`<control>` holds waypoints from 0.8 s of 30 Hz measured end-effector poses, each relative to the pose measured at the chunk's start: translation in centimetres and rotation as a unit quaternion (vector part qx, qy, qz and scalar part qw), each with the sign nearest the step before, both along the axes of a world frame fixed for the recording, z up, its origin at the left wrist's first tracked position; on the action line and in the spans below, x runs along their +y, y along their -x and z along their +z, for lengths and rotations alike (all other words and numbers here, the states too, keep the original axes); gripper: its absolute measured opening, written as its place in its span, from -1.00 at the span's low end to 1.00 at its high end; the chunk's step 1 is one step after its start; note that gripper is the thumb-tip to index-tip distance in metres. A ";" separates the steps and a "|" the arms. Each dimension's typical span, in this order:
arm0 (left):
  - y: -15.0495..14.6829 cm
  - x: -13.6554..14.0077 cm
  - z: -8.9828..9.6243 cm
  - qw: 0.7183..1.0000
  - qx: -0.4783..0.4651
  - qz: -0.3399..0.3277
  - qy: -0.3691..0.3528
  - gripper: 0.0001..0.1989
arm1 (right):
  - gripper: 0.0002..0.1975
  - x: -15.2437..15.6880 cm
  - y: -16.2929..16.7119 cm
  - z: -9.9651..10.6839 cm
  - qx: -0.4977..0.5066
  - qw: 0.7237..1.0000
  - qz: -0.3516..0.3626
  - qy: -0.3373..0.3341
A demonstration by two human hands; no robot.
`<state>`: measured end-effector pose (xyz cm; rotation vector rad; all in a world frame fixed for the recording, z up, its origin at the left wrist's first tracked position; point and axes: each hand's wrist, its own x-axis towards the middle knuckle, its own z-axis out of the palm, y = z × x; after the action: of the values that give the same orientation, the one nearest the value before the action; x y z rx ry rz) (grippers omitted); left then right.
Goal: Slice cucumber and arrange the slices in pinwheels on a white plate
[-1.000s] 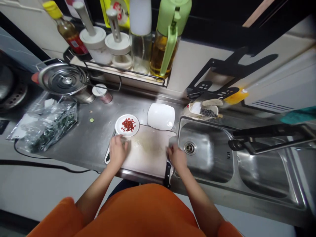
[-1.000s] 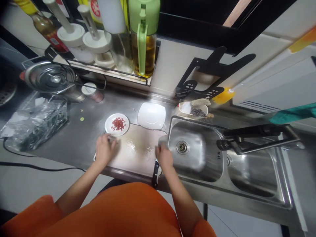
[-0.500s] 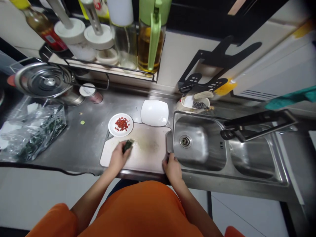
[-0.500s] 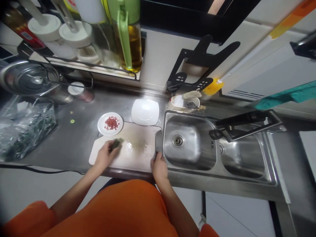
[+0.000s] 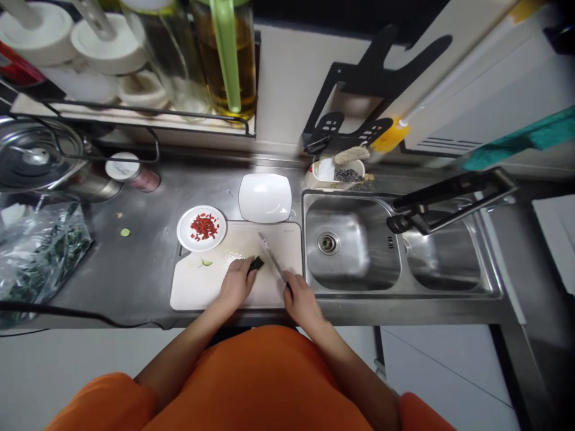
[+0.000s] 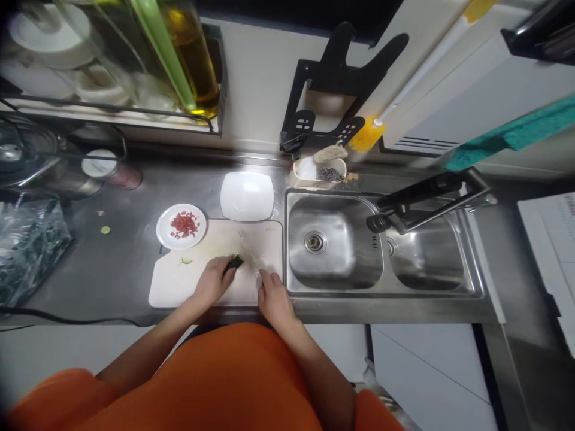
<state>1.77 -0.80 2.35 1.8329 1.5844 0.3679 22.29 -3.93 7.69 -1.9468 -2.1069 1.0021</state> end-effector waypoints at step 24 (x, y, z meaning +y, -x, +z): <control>-0.5 -1.4 -2.3 0.978 -0.068 -0.007 -0.198 -0.75 | -0.63 4.0 4.0 0.8 -0.198 0.963 0.135 0.127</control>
<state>2.30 -2.19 0.04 2.0578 1.4808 0.8336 18.31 0.09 8.47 -2.1714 -2.6362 1.0437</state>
